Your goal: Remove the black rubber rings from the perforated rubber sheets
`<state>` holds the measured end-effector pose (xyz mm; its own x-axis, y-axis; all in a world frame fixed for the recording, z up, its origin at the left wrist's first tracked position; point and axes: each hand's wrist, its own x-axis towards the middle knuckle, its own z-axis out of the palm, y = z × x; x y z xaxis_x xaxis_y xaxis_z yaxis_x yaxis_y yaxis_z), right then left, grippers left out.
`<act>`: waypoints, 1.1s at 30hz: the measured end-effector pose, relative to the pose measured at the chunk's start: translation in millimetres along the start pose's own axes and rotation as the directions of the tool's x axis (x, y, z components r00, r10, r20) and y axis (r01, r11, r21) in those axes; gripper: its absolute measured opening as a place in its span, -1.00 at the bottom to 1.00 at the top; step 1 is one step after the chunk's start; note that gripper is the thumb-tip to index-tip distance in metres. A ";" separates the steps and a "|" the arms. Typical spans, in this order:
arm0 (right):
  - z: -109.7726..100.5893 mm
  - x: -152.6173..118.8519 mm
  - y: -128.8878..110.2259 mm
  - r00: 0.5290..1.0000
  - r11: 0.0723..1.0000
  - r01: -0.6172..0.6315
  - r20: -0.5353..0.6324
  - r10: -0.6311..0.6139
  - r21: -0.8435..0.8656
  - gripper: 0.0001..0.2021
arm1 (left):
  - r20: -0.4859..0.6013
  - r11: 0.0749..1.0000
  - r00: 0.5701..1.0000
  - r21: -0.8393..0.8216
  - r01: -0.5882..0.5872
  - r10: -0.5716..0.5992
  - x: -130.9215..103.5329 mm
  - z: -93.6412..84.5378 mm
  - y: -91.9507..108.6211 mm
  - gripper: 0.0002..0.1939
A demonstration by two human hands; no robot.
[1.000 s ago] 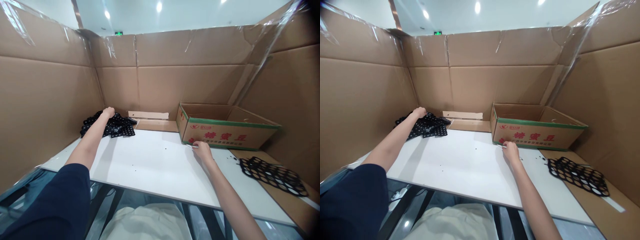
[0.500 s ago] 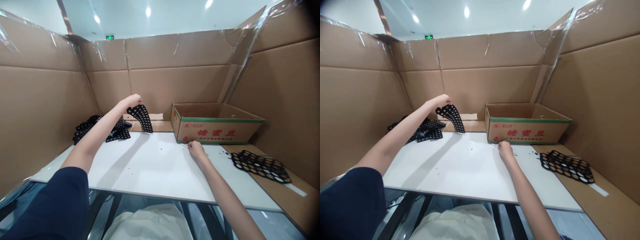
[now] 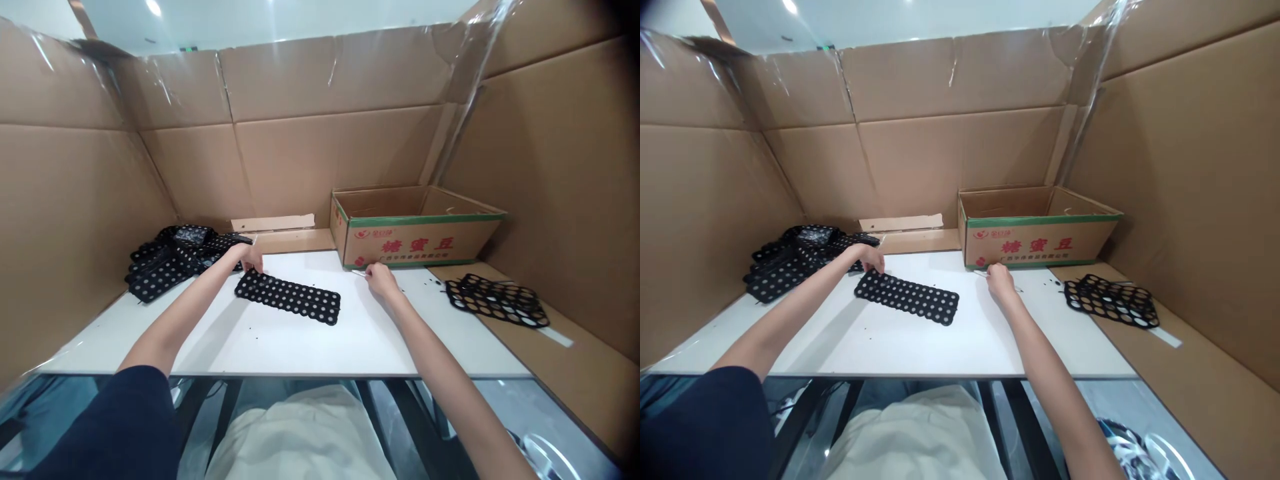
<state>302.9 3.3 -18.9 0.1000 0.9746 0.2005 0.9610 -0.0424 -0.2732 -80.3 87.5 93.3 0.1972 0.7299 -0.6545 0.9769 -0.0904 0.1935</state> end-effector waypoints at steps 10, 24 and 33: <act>2.6 -5.9 -7.4 0.972 0.969 0.233 -0.002 -0.233 0.084 -0.72 | -0.054 0.992 0.997 -0.108 -0.067 0.061 7.0 39.3 -47.0 -0.59; -13.3 -18.4 -46.8 0.863 0.897 0.353 0.279 -0.422 0.264 -0.86 | -0.386 0.919 0.881 -0.164 -0.359 0.275 12.1 83.5 -25.4 -0.67; -8.2 -22.4 -44.1 0.892 0.895 0.416 0.120 -0.436 0.160 -0.79 | -0.571 0.921 0.743 0.063 -0.384 0.349 -93.2 50.0 26.8 -0.46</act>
<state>260.4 -18.5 -3.7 -0.3611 0.9140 0.1848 0.8604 0.4030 -0.3119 -68.4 -16.8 122.9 0.4408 0.8976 -0.0019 0.8294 -0.4065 0.3832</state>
